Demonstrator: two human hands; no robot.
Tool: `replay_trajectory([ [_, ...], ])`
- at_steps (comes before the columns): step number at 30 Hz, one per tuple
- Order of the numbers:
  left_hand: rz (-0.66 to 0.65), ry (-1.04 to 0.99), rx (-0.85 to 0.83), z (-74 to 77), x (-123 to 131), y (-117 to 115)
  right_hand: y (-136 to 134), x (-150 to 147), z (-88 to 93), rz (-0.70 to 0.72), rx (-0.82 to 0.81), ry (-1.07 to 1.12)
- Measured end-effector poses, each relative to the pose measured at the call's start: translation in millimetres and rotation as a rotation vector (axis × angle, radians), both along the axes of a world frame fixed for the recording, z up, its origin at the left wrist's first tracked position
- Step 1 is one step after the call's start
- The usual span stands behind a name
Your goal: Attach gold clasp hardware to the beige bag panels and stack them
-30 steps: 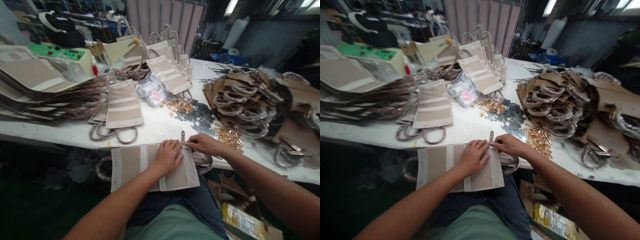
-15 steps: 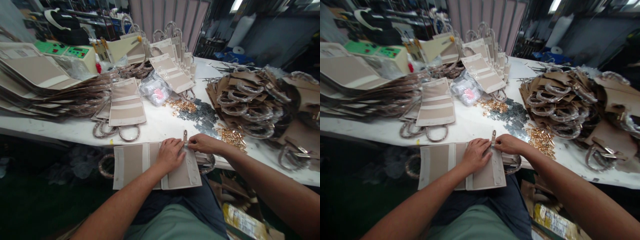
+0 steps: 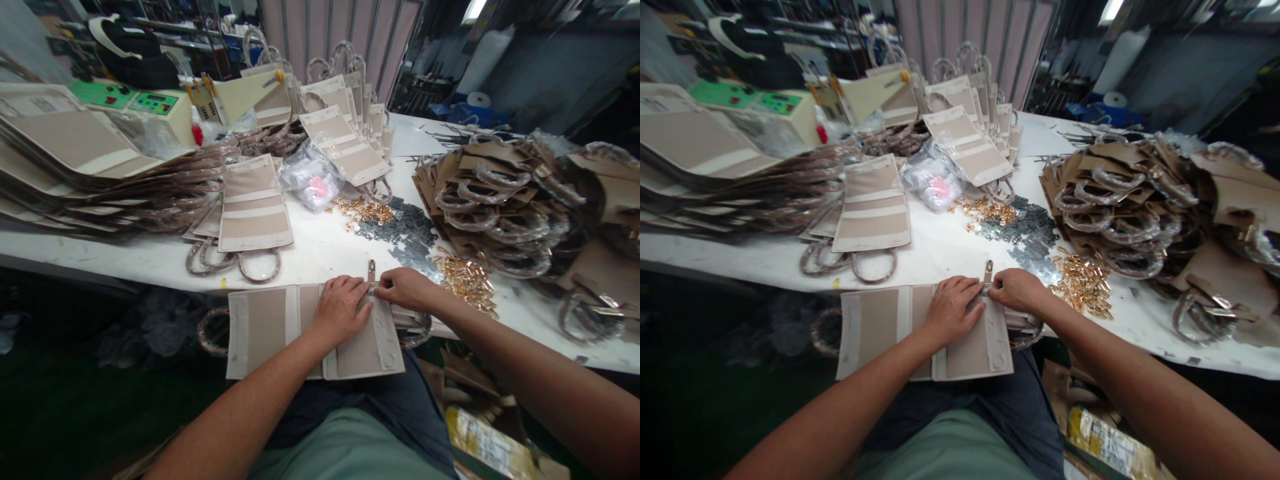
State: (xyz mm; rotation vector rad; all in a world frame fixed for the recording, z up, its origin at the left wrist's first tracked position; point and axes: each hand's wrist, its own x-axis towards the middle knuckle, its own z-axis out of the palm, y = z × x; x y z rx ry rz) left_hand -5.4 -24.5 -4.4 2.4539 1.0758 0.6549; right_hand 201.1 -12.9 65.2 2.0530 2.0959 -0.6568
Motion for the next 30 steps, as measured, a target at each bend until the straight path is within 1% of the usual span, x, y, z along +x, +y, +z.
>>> replay_trajectory([
  [4,0.006,-0.015,-0.003,1.1,0.8,0.4,-14.5,-1.1,-6.8,-0.052,0.147,0.003],
  [9,0.013,-0.039,-0.033,3.4,3.5,9.1,-31.4,-1.8,-18.2,0.042,0.3,-0.011],
  [12,0.01,0.01,-0.097,9.0,5.9,21.0,-37.2,-1.8,-23.2,0.083,0.362,-0.056],
  [15,0.021,0.117,-0.18,18.1,9.3,34.6,-38.8,-1.4,-24.6,0.082,0.366,-0.079],
  [18,-0.005,0.266,-0.244,29.1,14.4,46.3,-38.0,-0.3,-23.0,0.071,0.341,-0.085],
  [24,0.007,0.483,-0.309,48.3,28.2,64.3,-36.5,1.5,-17.5,0.04,0.296,-0.07],
  [27,-0.016,0.543,-0.342,52.2,33.6,72.3,-36.7,1.6,-17.2,0.029,0.297,-0.054],
  [30,-0.06,0.538,-0.382,49.3,36.3,80.3,-36.4,1.8,-18.6,0.029,0.307,-0.038],
])
